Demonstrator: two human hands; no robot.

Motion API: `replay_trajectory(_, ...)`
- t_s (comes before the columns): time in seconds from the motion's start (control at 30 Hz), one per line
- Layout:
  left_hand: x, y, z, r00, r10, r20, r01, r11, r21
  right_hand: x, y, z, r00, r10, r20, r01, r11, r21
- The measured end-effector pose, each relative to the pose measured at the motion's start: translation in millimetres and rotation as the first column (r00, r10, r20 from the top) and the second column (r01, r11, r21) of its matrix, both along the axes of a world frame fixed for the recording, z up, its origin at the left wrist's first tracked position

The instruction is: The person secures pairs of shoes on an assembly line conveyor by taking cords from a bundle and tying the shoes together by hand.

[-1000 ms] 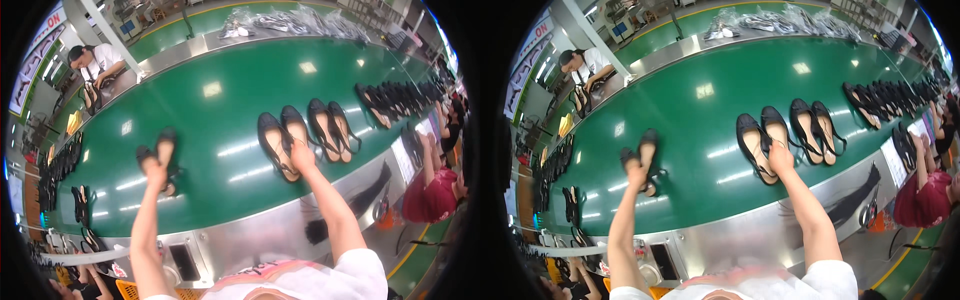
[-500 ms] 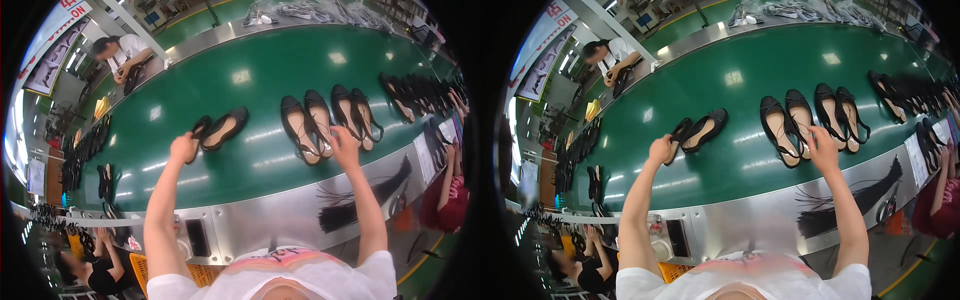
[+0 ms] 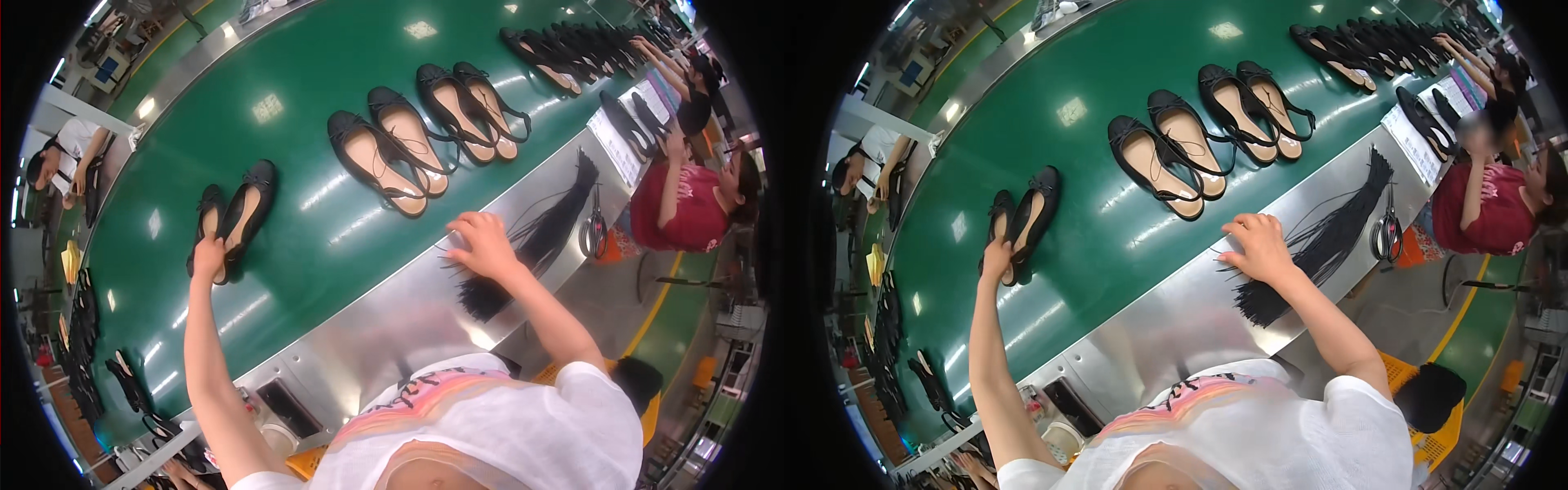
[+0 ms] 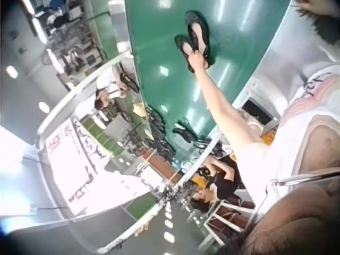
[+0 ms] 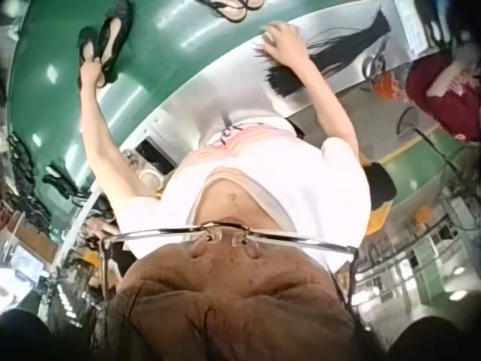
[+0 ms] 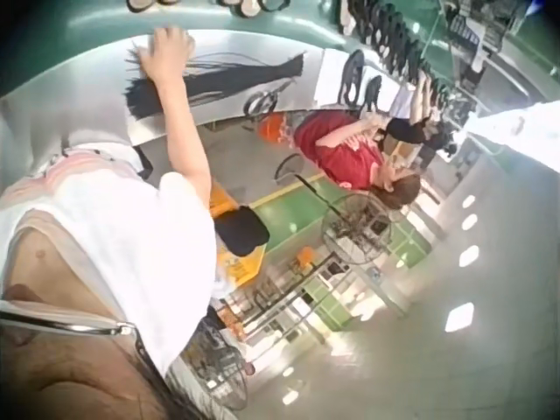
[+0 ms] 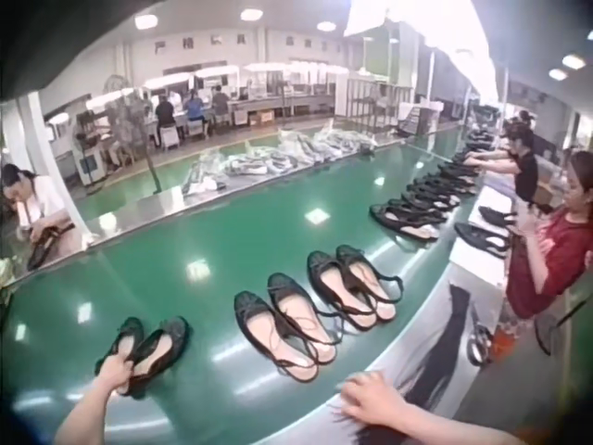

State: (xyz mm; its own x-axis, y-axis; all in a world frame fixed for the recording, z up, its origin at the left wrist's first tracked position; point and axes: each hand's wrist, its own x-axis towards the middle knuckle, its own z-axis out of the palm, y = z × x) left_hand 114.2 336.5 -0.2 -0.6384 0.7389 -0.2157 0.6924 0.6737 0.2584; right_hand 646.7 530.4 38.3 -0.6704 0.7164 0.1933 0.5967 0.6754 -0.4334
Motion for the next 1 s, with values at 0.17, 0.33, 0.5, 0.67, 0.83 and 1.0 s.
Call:
replay_trajectory(0.17,72,20,23,0.986,-0.132,0.099,0.137,0.99,-0.04,-6,2,-17,0.971,0.002,0.24,0.04,0.985,-0.17)
replay_trajectory(0.33,129,23,42,0.96,-0.125,0.249,0.142,0.989,-0.051,-9,-3,-20,0.996,-0.073,0.051,0.082,0.977,-0.199)
replay_trajectory(0.5,115,21,65,0.963,-0.101,-0.249,0.093,0.995,-0.045,-26,-7,-3,0.999,-0.043,-0.005,0.043,0.992,-0.115)
replay_trajectory(0.67,126,30,44,0.998,-0.053,-0.016,0.055,0.988,0.141,-55,-25,11,0.998,-0.004,-0.06,-0.001,0.996,-0.092)
replay_trajectory(0.83,123,45,27,0.987,-0.146,-0.07,0.15,0.986,0.07,-87,-28,14,1.0,0.005,-0.011,-0.009,0.919,-0.394)
replay_trajectory(1.0,148,41,45,0.965,-0.179,0.191,0.193,0.979,-0.06,-164,-23,29,0.927,0.2,-0.317,-0.297,0.909,-0.293)
